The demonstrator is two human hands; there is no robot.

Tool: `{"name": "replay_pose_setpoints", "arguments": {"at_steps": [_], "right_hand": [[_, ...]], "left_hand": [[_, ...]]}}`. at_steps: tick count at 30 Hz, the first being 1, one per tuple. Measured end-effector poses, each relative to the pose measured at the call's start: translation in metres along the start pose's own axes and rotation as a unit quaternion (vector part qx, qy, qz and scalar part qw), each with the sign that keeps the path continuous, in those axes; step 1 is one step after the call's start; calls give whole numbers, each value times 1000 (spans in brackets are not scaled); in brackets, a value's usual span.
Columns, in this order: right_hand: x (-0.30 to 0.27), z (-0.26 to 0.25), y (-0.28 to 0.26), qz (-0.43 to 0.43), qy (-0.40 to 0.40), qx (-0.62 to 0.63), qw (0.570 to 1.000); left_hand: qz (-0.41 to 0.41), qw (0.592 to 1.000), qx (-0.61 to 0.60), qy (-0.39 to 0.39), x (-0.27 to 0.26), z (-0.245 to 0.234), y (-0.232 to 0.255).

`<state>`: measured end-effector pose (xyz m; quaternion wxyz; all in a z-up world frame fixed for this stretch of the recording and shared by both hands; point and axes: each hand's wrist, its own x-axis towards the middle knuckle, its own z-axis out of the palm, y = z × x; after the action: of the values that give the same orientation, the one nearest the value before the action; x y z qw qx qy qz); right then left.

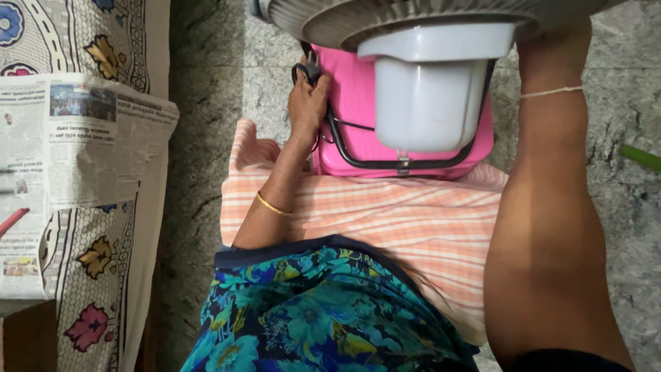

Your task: The person sits on the floor and works on a small electric fan placed on a pink stool. They remove the front grille, handle the fan's power cord, and use a screwdriver to adjust components on the fan's neck.

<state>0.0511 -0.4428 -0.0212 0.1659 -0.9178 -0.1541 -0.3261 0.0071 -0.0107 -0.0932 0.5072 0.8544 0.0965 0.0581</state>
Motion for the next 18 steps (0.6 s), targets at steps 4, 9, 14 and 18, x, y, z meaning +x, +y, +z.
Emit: {"name": "replay_pose_setpoints", "arguments": {"at_steps": [4, 9, 14, 18], "right_hand": [[3, 8, 1, 129, 3, 50, 990], [5, 4, -5, 125, 12, 96, 987], [5, -2, -15, 126, 14, 132, 983], [12, -9, -23, 125, 11, 173, 977]], "left_hand": [[-36, 999, -26, 2, 3, 2, 7], [-40, 999, 3, 3, 9, 3, 12], [-49, 999, -15, -9, 17, 11, 4], [-3, 1000, -3, -1, 31, 20, 6]]}}
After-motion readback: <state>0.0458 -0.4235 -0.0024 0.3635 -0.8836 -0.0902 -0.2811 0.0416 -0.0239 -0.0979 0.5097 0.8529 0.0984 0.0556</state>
